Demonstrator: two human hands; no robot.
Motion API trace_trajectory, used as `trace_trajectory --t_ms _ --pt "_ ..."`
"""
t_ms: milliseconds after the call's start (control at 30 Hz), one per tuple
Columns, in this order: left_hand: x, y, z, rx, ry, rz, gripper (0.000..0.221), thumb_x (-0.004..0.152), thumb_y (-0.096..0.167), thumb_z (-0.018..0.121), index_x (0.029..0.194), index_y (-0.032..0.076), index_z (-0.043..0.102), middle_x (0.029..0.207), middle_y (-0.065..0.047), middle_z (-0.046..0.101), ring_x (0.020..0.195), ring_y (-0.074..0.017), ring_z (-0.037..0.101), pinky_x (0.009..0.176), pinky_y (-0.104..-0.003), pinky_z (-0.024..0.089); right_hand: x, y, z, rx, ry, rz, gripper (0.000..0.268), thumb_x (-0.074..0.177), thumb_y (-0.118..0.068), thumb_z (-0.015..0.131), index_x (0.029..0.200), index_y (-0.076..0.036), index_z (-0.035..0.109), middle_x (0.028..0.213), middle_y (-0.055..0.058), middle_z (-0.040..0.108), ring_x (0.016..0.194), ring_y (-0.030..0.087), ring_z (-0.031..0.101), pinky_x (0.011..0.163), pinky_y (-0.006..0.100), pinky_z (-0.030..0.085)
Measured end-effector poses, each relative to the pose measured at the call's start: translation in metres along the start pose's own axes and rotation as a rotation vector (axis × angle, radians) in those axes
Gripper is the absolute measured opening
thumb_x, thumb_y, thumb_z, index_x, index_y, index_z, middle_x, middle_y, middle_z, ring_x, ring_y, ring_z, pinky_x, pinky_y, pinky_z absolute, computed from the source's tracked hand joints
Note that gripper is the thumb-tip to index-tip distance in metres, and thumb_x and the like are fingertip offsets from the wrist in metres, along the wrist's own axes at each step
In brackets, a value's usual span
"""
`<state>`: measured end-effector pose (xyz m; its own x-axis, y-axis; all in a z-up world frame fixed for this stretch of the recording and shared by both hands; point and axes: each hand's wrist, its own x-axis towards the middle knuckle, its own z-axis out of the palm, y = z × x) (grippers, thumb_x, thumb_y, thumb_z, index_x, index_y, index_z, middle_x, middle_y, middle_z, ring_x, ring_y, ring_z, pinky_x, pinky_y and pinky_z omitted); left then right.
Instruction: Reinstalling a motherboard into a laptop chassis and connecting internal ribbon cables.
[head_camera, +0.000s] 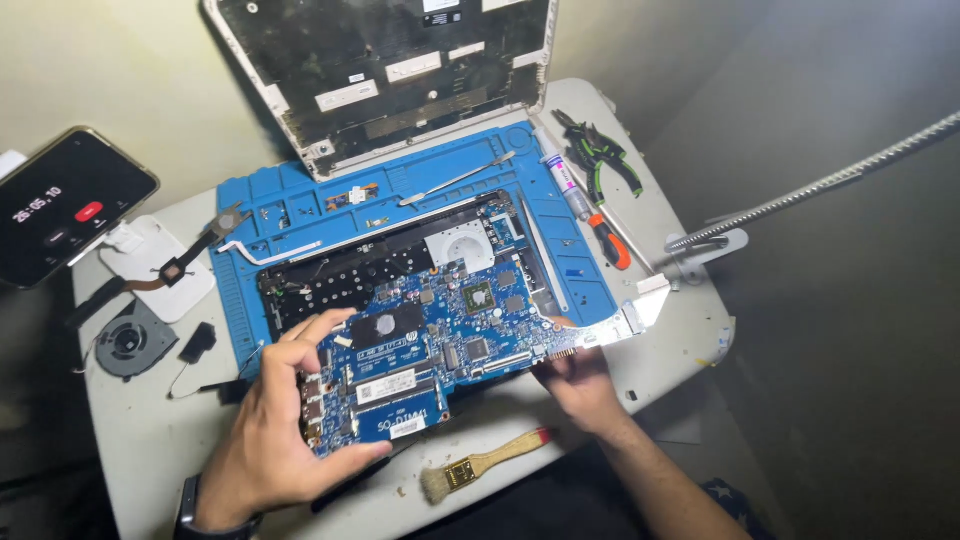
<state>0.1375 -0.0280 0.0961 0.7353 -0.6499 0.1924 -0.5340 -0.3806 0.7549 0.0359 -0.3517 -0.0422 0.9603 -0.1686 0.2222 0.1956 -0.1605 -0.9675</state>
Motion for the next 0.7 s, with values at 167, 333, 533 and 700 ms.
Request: trace_trajectory --t_ms 167,333,533,700 --pt "-0.014 -0.017 0.007 -0.707 -0.281 -0.234 0.068 0.076 0.046 0.082 0.109 0.013 0.032 0.154 -0.025 0.056 0.136 -0.0289 0.057 0.107 -0.045 0.044 0.017 -0.022 -0.005 0.242 0.022 0.026 0.069 0.093 -0.046 0.067 0.14 -0.001 0.045 0.145 0.02 0.051 0.132 0.028 0.055 0.113 0.039 0.043" --pt "-0.019 -0.011 0.047 -1.536 -0.606 -0.111 0.085 0.1 0.063 0.088 0.111 0.009 0.023 0.133 -0.04 0.046 0.124 -0.039 0.054 0.101 -0.045 0.052 0.028 -0.013 -0.017 0.415 0.032 -0.091 0.095 0.095 -0.074 0.059 0.146 0.002 0.034 0.133 0.016 0.053 0.13 0.028 0.053 0.116 0.041 0.041" --pt "-0.061 -0.016 0.096 -2.15 -0.559 -0.513 0.133 0.082 0.039 0.09 0.158 0.034 -0.02 0.156 -0.043 0.017 0.138 -0.0456 0.041 0.114 -0.045 0.045 0.038 -0.03 -0.014 0.557 -0.072 -0.08 0.093 0.096 -0.074 0.064 0.142 0.004 0.04 0.127 0.018 0.06 0.124 0.029 0.06 0.114 0.043 0.045" --pt "-0.059 -0.005 0.089 -2.05 -0.496 -0.453 0.114 0.086 0.049 0.076 0.16 0.0 0.003 0.148 -0.049 0.032 0.133 -0.0486 0.047 0.113 -0.048 0.044 0.038 -0.032 -0.015 0.589 -0.025 -0.02 0.081 0.099 -0.066 0.059 0.14 0.003 0.046 0.139 0.02 0.057 0.121 0.028 0.061 0.113 0.041 0.045"
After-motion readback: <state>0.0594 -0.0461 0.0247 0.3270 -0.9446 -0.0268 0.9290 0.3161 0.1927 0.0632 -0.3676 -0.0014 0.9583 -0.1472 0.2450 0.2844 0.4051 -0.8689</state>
